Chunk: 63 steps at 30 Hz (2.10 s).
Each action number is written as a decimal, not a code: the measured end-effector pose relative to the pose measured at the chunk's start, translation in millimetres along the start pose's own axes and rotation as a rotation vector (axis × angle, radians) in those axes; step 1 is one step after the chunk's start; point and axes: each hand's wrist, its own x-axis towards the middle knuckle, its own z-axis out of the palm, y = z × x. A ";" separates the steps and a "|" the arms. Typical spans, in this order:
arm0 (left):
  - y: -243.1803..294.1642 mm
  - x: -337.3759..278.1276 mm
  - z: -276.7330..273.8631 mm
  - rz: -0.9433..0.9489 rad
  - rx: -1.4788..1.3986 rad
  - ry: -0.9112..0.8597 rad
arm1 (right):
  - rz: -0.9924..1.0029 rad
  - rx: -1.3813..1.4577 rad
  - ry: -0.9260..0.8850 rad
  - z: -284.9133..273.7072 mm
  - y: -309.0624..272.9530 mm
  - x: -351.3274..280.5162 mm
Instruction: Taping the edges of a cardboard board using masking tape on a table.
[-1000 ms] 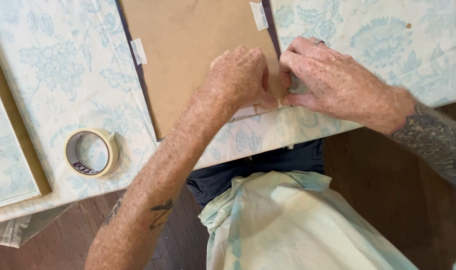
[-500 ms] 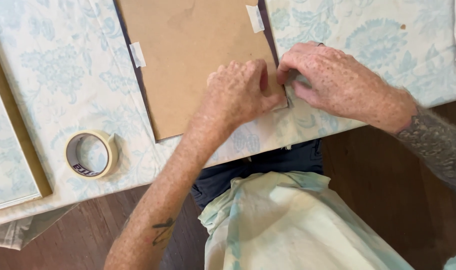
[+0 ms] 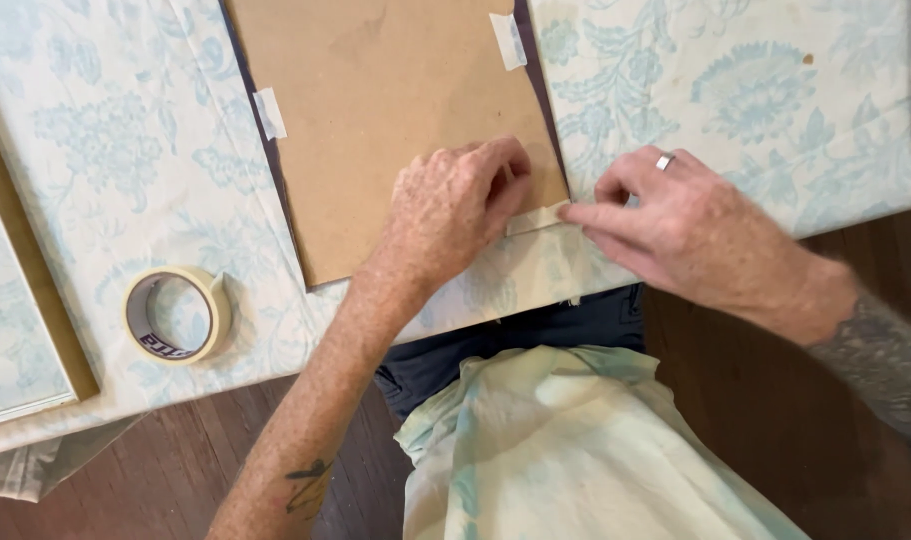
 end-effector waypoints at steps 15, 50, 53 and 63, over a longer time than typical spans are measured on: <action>-8.5 -18.6 26.3 0.221 0.118 0.236 | 0.059 -0.141 0.145 16.7 1.3 -9.9; -14.9 42.7 21.0 0.649 0.269 0.103 | -0.463 -0.275 0.166 -5.3 39.5 16.5; -13.8 50.1 21.2 0.654 0.227 0.027 | -0.440 -0.267 0.165 -9.1 39.4 12.5; -5.9 59.2 27.1 0.532 0.196 -0.162 | -0.468 -0.208 0.148 -0.9 45.0 11.8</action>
